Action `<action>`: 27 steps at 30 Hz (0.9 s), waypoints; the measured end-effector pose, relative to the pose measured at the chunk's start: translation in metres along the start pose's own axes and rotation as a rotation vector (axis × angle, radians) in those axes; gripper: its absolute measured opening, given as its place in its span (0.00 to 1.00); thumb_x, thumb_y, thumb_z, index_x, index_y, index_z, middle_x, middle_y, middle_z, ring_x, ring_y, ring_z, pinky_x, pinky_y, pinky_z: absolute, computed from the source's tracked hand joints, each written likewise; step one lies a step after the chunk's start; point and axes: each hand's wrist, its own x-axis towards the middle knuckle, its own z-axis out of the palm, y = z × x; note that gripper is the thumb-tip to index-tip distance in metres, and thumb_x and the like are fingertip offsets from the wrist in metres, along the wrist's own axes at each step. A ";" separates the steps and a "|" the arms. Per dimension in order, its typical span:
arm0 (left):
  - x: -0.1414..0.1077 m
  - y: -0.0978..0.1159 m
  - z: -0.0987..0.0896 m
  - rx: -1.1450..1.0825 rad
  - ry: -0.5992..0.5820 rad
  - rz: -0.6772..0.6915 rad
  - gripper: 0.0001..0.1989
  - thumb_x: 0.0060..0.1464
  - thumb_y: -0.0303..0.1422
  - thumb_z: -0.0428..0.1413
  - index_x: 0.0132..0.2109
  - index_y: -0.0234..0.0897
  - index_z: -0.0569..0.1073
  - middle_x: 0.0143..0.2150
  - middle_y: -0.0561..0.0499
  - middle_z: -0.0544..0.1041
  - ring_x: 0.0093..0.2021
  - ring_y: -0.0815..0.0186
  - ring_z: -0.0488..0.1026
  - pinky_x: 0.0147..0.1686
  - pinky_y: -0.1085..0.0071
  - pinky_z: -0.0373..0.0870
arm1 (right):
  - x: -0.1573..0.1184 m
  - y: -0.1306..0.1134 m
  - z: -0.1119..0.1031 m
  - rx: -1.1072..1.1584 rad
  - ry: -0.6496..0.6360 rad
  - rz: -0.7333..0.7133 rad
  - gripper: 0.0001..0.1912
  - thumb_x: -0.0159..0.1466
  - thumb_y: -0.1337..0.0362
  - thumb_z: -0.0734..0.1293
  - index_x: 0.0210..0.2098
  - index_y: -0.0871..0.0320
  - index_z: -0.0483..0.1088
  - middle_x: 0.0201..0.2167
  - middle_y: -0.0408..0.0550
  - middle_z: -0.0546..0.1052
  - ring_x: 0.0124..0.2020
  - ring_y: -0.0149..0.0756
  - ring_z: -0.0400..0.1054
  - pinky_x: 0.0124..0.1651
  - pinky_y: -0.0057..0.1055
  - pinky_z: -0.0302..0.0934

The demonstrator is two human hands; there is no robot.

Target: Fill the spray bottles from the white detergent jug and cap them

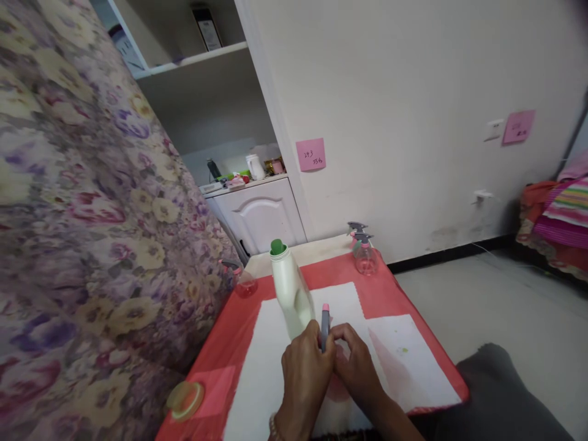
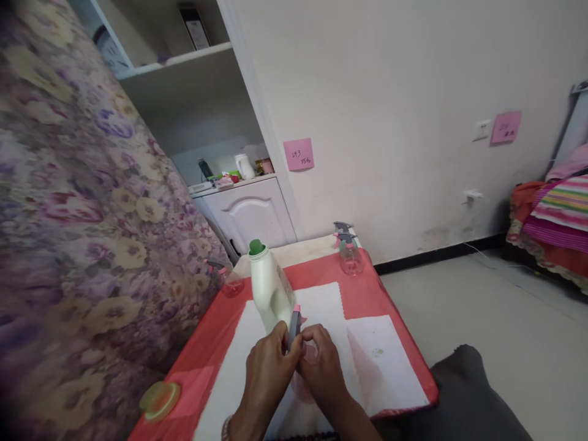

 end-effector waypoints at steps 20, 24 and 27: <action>0.000 -0.001 0.002 0.044 -0.012 0.018 0.07 0.59 0.36 0.50 0.34 0.42 0.68 0.30 0.52 0.80 0.32 0.61 0.77 0.26 0.70 0.49 | 0.002 0.005 0.000 0.070 -0.063 -0.065 0.02 0.60 0.64 0.65 0.32 0.55 0.68 0.34 0.46 0.73 0.39 0.40 0.69 0.45 0.34 0.64; -0.001 -0.001 0.003 0.037 -0.003 0.024 0.06 0.59 0.36 0.49 0.34 0.42 0.68 0.30 0.52 0.80 0.32 0.60 0.78 0.26 0.70 0.49 | 0.001 0.002 0.002 0.065 -0.034 -0.019 0.04 0.57 0.65 0.67 0.33 0.55 0.68 0.34 0.44 0.73 0.38 0.39 0.69 0.45 0.33 0.64; -0.001 0.000 0.003 0.035 -0.006 0.017 0.07 0.59 0.36 0.49 0.34 0.42 0.67 0.29 0.52 0.80 0.31 0.60 0.78 0.25 0.70 0.48 | 0.002 -0.003 -0.002 0.087 -0.133 -0.049 0.05 0.59 0.65 0.66 0.36 0.55 0.69 0.38 0.46 0.73 0.42 0.39 0.69 0.48 0.33 0.64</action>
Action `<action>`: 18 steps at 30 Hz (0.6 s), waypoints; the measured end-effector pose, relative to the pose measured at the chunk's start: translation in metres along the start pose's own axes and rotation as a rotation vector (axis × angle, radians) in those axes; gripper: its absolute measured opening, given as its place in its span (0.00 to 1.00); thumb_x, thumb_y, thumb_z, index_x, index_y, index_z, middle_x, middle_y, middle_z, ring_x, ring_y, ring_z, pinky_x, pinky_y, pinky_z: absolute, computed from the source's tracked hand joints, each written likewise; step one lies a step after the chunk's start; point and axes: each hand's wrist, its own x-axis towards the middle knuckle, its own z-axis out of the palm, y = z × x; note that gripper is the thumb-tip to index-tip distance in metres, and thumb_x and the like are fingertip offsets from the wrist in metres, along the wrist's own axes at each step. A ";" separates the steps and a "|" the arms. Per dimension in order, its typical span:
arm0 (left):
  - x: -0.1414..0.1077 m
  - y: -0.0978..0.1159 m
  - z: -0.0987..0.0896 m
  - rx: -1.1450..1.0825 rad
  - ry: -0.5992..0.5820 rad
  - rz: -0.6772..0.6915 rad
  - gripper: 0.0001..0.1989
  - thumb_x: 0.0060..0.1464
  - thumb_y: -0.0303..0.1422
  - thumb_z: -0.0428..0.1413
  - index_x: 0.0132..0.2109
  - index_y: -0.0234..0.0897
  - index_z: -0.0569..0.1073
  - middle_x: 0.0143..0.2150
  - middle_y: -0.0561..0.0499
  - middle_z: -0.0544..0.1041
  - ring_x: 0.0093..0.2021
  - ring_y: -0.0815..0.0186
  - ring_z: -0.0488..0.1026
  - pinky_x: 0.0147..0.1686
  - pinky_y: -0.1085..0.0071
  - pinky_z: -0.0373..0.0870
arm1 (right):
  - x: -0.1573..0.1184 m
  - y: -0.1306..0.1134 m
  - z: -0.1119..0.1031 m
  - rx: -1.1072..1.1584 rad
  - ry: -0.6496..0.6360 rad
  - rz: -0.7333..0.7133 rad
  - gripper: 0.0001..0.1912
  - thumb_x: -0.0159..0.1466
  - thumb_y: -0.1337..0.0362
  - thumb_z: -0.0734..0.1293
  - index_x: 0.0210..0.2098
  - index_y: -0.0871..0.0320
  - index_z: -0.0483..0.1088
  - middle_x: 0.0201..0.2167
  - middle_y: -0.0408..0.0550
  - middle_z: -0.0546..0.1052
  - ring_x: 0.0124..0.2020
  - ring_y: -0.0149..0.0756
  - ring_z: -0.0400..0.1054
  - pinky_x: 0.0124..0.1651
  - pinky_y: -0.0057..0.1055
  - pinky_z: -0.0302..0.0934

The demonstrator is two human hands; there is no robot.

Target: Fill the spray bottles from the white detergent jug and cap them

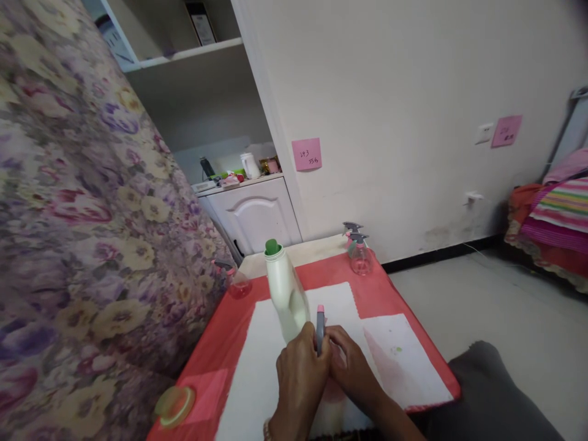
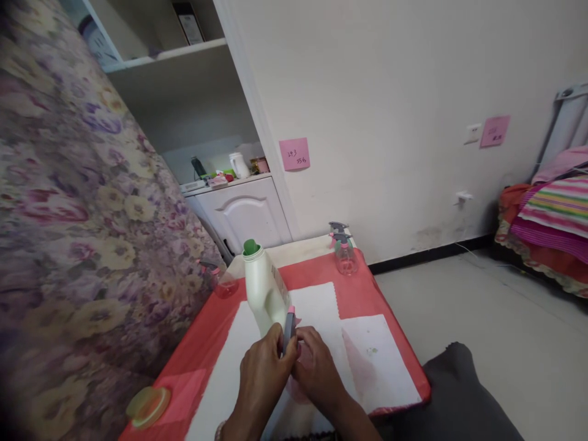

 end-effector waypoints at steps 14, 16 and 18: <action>0.000 0.002 0.001 0.000 0.001 -0.003 0.07 0.59 0.36 0.49 0.32 0.41 0.67 0.28 0.52 0.79 0.31 0.60 0.77 0.25 0.70 0.48 | 0.000 0.005 -0.001 -0.003 0.000 -0.005 0.03 0.59 0.65 0.65 0.34 0.55 0.70 0.36 0.46 0.74 0.40 0.39 0.69 0.47 0.33 0.64; 0.000 0.002 0.000 0.004 -0.003 -0.004 0.07 0.59 0.36 0.49 0.33 0.41 0.67 0.28 0.52 0.79 0.31 0.60 0.78 0.25 0.70 0.48 | 0.000 0.007 0.000 -0.015 0.070 0.009 0.01 0.59 0.65 0.66 0.31 0.55 0.68 0.32 0.44 0.74 0.37 0.38 0.69 0.43 0.33 0.65; -0.001 0.002 -0.001 0.007 -0.010 -0.003 0.07 0.59 0.36 0.49 0.33 0.41 0.67 0.29 0.52 0.79 0.32 0.60 0.78 0.25 0.70 0.49 | 0.000 0.008 0.002 -0.031 0.124 0.019 0.02 0.57 0.65 0.67 0.30 0.55 0.67 0.31 0.43 0.73 0.36 0.38 0.70 0.42 0.32 0.65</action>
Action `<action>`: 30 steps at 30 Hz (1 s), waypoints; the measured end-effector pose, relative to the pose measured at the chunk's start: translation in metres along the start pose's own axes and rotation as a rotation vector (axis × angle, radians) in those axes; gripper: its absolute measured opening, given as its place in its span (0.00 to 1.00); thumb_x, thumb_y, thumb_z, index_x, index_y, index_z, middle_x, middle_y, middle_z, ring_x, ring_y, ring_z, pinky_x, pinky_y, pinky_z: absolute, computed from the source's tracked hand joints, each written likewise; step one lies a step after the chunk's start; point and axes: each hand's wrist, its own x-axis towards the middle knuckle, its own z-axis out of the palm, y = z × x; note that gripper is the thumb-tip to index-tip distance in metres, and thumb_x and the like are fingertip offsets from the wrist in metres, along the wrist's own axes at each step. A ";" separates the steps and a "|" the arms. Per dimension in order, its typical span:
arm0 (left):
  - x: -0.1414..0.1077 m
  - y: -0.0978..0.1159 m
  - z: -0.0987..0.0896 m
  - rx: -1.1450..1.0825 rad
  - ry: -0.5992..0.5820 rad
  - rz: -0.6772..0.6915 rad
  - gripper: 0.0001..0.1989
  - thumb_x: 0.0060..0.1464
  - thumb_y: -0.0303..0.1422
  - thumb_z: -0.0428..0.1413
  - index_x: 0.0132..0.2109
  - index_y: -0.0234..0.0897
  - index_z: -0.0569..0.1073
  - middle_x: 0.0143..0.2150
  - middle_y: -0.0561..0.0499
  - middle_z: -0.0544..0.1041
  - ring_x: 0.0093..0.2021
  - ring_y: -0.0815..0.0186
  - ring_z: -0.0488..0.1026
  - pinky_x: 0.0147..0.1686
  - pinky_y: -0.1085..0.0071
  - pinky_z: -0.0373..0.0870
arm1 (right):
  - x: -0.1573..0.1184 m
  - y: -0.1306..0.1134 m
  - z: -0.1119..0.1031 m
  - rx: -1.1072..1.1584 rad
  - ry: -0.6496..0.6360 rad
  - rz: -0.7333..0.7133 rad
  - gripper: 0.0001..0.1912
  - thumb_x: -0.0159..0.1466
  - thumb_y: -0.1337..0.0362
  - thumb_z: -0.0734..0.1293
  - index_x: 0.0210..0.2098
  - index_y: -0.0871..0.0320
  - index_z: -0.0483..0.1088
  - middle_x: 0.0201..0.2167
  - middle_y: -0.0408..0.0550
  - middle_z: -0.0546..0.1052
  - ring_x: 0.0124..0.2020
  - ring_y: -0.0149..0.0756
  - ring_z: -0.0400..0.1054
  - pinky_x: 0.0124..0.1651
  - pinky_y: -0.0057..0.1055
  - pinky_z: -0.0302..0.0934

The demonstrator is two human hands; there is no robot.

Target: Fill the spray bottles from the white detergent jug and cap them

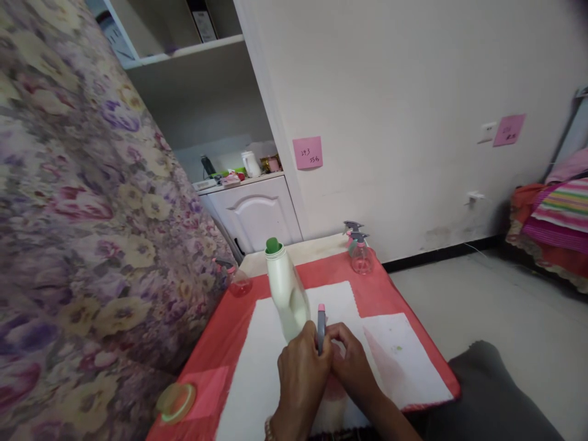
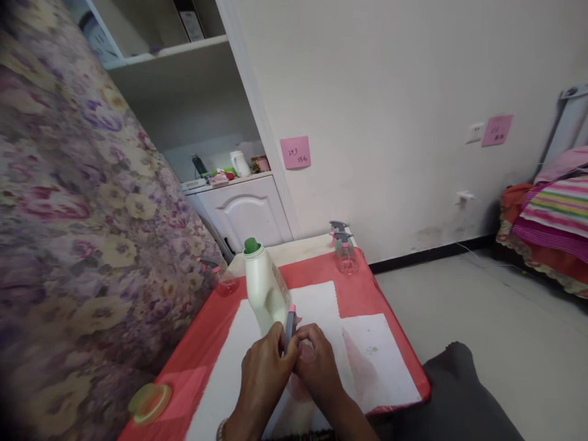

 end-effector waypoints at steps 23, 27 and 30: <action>0.000 0.003 -0.002 0.033 -0.039 -0.032 0.06 0.59 0.36 0.50 0.37 0.41 0.69 0.33 0.50 0.81 0.36 0.59 0.78 0.28 0.70 0.54 | -0.002 -0.002 -0.003 0.008 -0.036 0.021 0.02 0.58 0.64 0.66 0.32 0.55 0.68 0.31 0.44 0.75 0.37 0.39 0.70 0.43 0.34 0.66; 0.000 0.003 -0.001 0.021 -0.041 -0.032 0.07 0.60 0.37 0.49 0.36 0.42 0.69 0.32 0.51 0.80 0.35 0.60 0.78 0.28 0.71 0.55 | -0.002 -0.006 -0.002 0.016 -0.039 0.034 0.05 0.57 0.66 0.67 0.34 0.55 0.68 0.35 0.45 0.75 0.39 0.40 0.70 0.45 0.34 0.66; 0.000 0.002 0.001 0.021 -0.023 -0.018 0.07 0.60 0.37 0.49 0.36 0.42 0.69 0.31 0.51 0.80 0.34 0.61 0.78 0.28 0.71 0.54 | 0.000 -0.010 -0.006 0.037 -0.131 -0.006 0.06 0.59 0.66 0.65 0.37 0.55 0.70 0.38 0.47 0.75 0.42 0.41 0.70 0.48 0.35 0.65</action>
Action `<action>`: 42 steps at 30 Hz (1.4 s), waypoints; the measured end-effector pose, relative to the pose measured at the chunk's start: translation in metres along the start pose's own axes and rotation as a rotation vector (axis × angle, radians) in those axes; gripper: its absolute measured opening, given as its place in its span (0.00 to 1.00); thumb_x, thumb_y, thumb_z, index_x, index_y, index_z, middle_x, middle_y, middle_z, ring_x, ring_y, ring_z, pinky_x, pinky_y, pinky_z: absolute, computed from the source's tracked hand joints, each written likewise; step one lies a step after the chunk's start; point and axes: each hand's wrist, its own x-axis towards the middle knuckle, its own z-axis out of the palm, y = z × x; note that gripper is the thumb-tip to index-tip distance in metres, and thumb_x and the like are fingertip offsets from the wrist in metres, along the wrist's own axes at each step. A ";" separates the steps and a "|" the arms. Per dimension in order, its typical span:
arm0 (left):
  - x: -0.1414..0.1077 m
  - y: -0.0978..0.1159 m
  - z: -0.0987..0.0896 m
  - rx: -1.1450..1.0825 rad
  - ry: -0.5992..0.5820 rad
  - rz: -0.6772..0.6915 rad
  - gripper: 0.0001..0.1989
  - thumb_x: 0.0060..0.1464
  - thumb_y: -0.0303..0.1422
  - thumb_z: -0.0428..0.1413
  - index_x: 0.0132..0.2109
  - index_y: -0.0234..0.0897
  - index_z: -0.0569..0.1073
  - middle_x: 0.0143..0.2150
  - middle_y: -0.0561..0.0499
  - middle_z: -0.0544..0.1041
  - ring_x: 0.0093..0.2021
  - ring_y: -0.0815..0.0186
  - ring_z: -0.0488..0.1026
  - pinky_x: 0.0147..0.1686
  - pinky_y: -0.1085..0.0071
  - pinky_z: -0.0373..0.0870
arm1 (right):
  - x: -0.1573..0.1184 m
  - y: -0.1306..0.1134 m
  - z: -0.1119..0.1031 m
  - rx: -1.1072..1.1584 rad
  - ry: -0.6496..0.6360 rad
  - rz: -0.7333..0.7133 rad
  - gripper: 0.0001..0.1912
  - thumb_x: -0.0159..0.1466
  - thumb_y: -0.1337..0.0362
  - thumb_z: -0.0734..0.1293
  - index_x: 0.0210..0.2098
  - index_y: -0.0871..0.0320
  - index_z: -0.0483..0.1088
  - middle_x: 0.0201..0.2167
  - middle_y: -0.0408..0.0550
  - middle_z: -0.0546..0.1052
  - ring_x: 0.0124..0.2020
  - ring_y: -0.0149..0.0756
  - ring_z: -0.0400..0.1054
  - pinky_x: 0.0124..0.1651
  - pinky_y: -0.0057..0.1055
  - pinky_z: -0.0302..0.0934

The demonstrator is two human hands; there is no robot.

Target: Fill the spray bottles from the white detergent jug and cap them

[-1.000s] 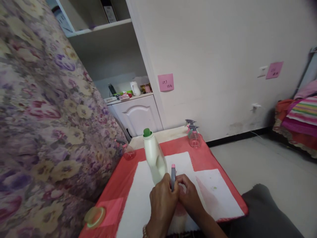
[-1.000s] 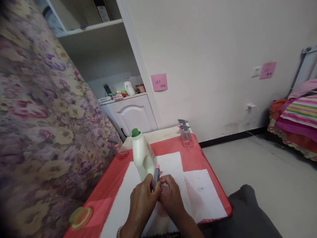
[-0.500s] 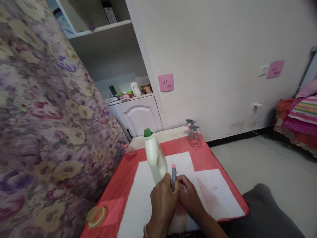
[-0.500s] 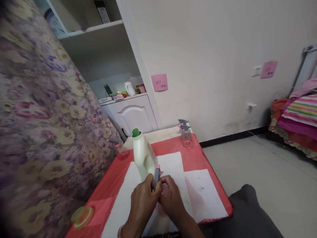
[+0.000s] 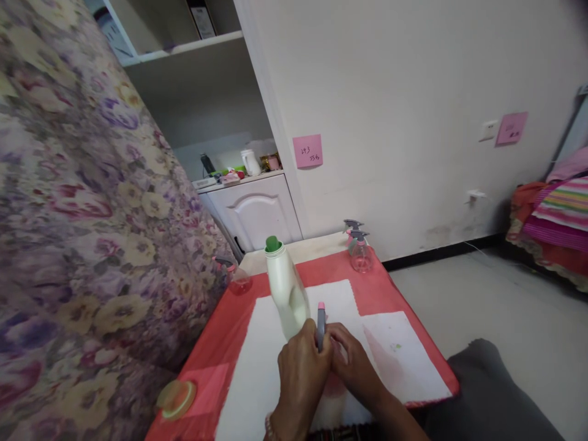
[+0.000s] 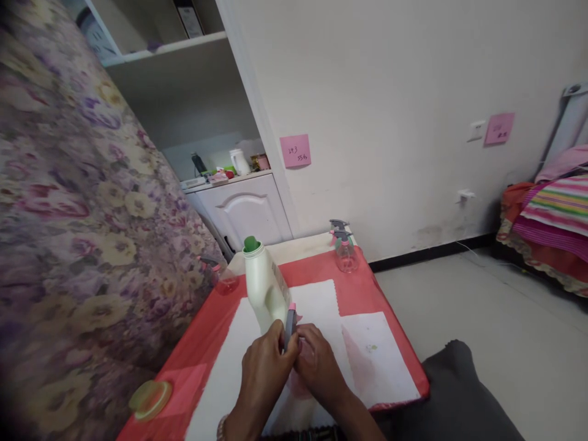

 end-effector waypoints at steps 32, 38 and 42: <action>0.001 -0.001 0.002 -0.012 0.028 0.020 0.06 0.58 0.36 0.48 0.34 0.42 0.68 0.29 0.52 0.80 0.33 0.57 0.79 0.26 0.69 0.48 | 0.000 0.006 0.004 0.018 0.045 0.030 0.06 0.58 0.65 0.67 0.37 0.56 0.70 0.38 0.46 0.74 0.42 0.40 0.70 0.48 0.33 0.64; -0.001 0.000 0.001 -0.002 0.026 0.021 0.06 0.58 0.36 0.48 0.34 0.42 0.67 0.30 0.50 0.80 0.34 0.57 0.78 0.26 0.69 0.49 | -0.001 0.008 0.002 -0.005 0.060 0.020 0.03 0.58 0.65 0.66 0.33 0.56 0.70 0.34 0.46 0.74 0.40 0.40 0.70 0.46 0.33 0.64; 0.000 -0.001 0.001 -0.006 0.026 0.023 0.06 0.58 0.36 0.48 0.35 0.42 0.67 0.31 0.50 0.80 0.33 0.57 0.78 0.26 0.70 0.49 | -0.001 0.010 0.005 -0.026 0.085 0.028 0.02 0.58 0.66 0.65 0.32 0.56 0.69 0.34 0.45 0.74 0.40 0.40 0.70 0.46 0.33 0.63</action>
